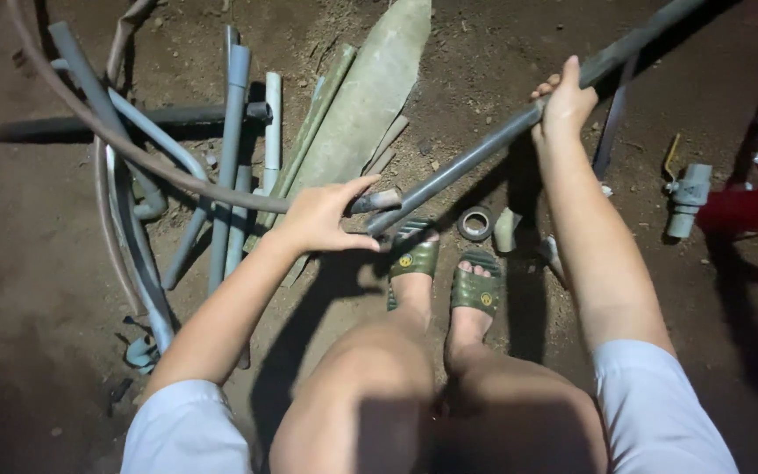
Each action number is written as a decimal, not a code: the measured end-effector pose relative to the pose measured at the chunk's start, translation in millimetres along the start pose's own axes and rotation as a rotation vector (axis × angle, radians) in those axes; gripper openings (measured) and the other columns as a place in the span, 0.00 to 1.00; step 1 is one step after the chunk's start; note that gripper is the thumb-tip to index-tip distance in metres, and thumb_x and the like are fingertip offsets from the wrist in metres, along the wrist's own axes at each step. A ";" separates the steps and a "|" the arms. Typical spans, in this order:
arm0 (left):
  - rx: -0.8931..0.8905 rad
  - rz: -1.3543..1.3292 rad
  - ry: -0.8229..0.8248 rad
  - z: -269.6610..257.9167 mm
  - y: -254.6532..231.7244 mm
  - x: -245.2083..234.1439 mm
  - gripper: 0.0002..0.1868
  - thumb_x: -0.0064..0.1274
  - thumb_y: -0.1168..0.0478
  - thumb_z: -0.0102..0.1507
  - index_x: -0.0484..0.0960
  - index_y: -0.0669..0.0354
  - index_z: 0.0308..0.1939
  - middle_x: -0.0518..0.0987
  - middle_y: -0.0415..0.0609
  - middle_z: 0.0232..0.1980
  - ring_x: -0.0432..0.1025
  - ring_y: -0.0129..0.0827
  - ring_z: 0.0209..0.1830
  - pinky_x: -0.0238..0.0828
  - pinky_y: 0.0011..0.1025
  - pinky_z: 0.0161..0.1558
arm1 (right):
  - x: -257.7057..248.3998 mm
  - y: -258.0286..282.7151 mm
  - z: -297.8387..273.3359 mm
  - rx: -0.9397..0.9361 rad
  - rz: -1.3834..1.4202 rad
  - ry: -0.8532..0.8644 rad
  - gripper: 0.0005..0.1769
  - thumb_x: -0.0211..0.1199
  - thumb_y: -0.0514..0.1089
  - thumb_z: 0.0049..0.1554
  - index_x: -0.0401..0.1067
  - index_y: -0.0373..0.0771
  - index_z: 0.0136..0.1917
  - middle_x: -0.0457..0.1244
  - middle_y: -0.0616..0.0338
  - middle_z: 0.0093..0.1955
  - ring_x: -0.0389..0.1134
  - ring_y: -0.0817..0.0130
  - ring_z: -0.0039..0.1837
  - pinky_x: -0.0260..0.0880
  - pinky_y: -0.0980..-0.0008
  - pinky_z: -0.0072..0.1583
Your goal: The person sits on the ground and repairs a flexible hose by wrapping it with black tape. They then pick up a metal pipe, insert the taped hose end into it, and secure the connection by wrapping the joint with additional tape.
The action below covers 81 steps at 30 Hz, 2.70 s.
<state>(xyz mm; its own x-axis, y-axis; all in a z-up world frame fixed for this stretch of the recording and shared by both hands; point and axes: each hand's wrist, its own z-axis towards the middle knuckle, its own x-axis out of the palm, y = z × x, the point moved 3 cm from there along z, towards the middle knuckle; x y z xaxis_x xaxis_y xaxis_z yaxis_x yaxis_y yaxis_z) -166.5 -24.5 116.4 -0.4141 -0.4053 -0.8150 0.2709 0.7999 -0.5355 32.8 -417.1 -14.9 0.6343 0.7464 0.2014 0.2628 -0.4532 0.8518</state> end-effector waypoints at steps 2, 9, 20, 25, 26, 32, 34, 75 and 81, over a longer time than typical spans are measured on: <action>0.009 0.013 0.033 -1.6 -2.3 -1.3 0.65 0.69 0.22 0.43 0.68 0.45 0.78 0.86 0.53 0.55 0.81 0.50 0.47 0.74 0.41 0.46 | -6.1 -6.9 7.9 0.006 0.025 -0.012 0.14 0.61 0.48 0.66 0.67 0.34 0.51 0.62 0.62 0.31 0.65 0.72 0.31 0.71 0.70 0.35; 0.102 0.059 -0.292 2.0 -27.9 -4.7 0.40 0.69 0.30 0.52 0.85 0.47 0.60 0.87 0.41 0.39 0.80 0.36 0.36 0.73 0.33 0.35 | -15.9 3.2 5.8 0.020 0.215 0.064 0.13 0.62 0.47 0.63 0.69 0.33 0.51 0.64 0.56 0.39 0.67 0.68 0.36 0.72 0.66 0.41; 0.115 0.057 -0.561 23.4 -87.1 -30.1 0.25 0.69 0.42 0.60 0.86 0.56 0.48 0.86 0.44 0.37 0.81 0.36 0.35 0.74 0.32 0.35 | 6.1 28.0 -102.1 0.459 0.504 0.207 0.15 0.71 0.46 0.62 0.65 0.44 0.51 0.58 0.72 0.30 0.58 0.81 0.30 0.63 0.75 0.39; 0.074 0.109 -0.493 21.0 -93.3 -32.7 0.25 0.63 0.41 0.65 0.85 0.57 0.52 0.87 0.47 0.40 0.82 0.41 0.37 0.76 0.35 0.35 | -12.9 52.3 -63.0 0.382 0.651 0.454 0.15 0.67 0.46 0.67 0.65 0.48 0.41 0.55 0.78 0.28 0.54 0.85 0.29 0.50 0.83 0.35; 0.070 0.109 -0.490 20.9 -94.6 -30.0 0.25 0.63 0.41 0.65 0.85 0.57 0.52 0.87 0.47 0.40 0.82 0.41 0.37 0.76 0.35 0.35 | -11.1 49.0 -62.3 0.387 0.650 0.452 0.15 0.67 0.46 0.67 0.65 0.48 0.41 0.55 0.78 0.28 0.54 0.85 0.29 0.50 0.83 0.35; 0.121 0.071 -0.515 28.9 -116.0 -34.8 0.20 0.63 0.45 0.66 0.85 0.56 0.50 0.84 0.47 0.35 0.79 0.41 0.33 0.74 0.35 0.33 | -8.8 43.3 -55.7 0.369 0.611 0.447 0.14 0.67 0.48 0.65 0.64 0.49 0.41 0.54 0.79 0.29 0.53 0.85 0.30 0.54 0.79 0.39; 0.110 0.059 -0.511 32.3 -118.6 -33.8 0.18 0.64 0.46 0.66 0.83 0.57 0.45 0.80 0.47 0.29 0.76 0.41 0.27 0.71 0.37 0.28 | -6.5 43.5 -54.5 0.375 0.642 0.439 0.15 0.66 0.47 0.65 0.64 0.48 0.39 0.55 0.77 0.29 0.54 0.83 0.29 0.54 0.79 0.38; -0.208 0.169 -0.120 124.2 -90.3 53.6 0.37 0.60 0.28 0.64 0.76 0.64 0.39 0.82 0.56 0.24 0.79 0.54 0.20 0.77 0.48 0.24 | -5.2 11.4 -42.5 0.137 0.319 -0.111 0.10 0.65 0.47 0.63 0.70 0.40 0.48 0.60 0.67 0.33 0.61 0.77 0.33 0.60 0.72 0.36; -0.209 0.107 0.020 123.4 -85.2 49.5 0.43 0.66 0.25 0.55 0.78 0.66 0.39 0.82 0.55 0.26 0.80 0.52 0.23 0.78 0.46 0.28 | -3.5 11.4 -50.2 0.145 0.297 -0.119 0.10 0.65 0.46 0.63 0.69 0.38 0.52 0.60 0.67 0.31 0.61 0.77 0.31 0.60 0.73 0.34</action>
<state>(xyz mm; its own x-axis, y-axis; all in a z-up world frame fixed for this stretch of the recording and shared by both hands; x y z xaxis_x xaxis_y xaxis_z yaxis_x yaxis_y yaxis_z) -102.9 -167.4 94.3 -0.4107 -0.3061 -0.8588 0.1294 0.9128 -0.3873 -2.9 -400.4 18.4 0.7765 0.5133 0.3655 0.1491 -0.7133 0.6849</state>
